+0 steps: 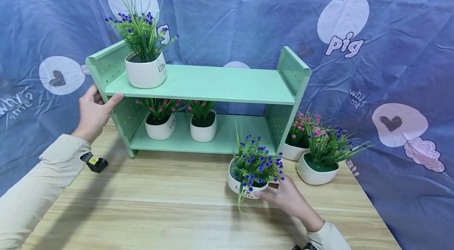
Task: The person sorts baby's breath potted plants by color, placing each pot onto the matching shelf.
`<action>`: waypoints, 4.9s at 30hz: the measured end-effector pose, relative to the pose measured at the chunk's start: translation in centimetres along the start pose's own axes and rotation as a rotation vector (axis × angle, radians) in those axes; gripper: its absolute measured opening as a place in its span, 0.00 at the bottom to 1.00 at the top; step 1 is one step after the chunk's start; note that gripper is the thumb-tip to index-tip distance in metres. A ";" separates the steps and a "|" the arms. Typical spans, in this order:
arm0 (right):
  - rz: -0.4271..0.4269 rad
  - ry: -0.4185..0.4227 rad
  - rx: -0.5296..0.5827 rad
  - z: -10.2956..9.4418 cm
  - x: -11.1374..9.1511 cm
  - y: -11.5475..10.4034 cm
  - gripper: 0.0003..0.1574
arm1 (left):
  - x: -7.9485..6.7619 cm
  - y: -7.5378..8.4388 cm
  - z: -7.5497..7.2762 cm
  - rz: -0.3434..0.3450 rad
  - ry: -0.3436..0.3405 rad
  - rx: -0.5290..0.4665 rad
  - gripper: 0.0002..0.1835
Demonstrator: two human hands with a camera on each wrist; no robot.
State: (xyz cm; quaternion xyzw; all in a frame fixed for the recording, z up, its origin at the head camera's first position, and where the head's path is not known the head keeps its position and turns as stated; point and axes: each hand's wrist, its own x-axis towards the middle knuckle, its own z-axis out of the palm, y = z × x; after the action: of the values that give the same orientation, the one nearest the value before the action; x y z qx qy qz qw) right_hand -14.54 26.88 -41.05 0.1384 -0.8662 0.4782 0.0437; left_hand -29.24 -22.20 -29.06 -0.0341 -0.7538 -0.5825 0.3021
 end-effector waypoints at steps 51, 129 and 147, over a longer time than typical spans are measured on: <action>-0.147 0.211 0.129 -1.5 11.8 -17.2 0.31 | -0.1 -0.2 0.0 0.057 0.030 0.054 0.29; -0.582 0.421 -0.579 3.6 18.1 -16.5 0.50 | 0.2 -0.8 0.1 0.052 0.045 0.068 0.29; -0.256 0.324 -0.780 4.4 19.4 -17.8 0.57 | 0.0 -0.5 0.0 0.067 0.038 0.082 0.29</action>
State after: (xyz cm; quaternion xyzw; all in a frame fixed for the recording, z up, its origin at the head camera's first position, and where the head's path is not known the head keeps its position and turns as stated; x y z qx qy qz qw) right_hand -27.82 10.40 -24.87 0.1412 -0.9397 0.1217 0.2868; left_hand -29.46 -22.40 -29.51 -0.0357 -0.7696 -0.5413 0.3368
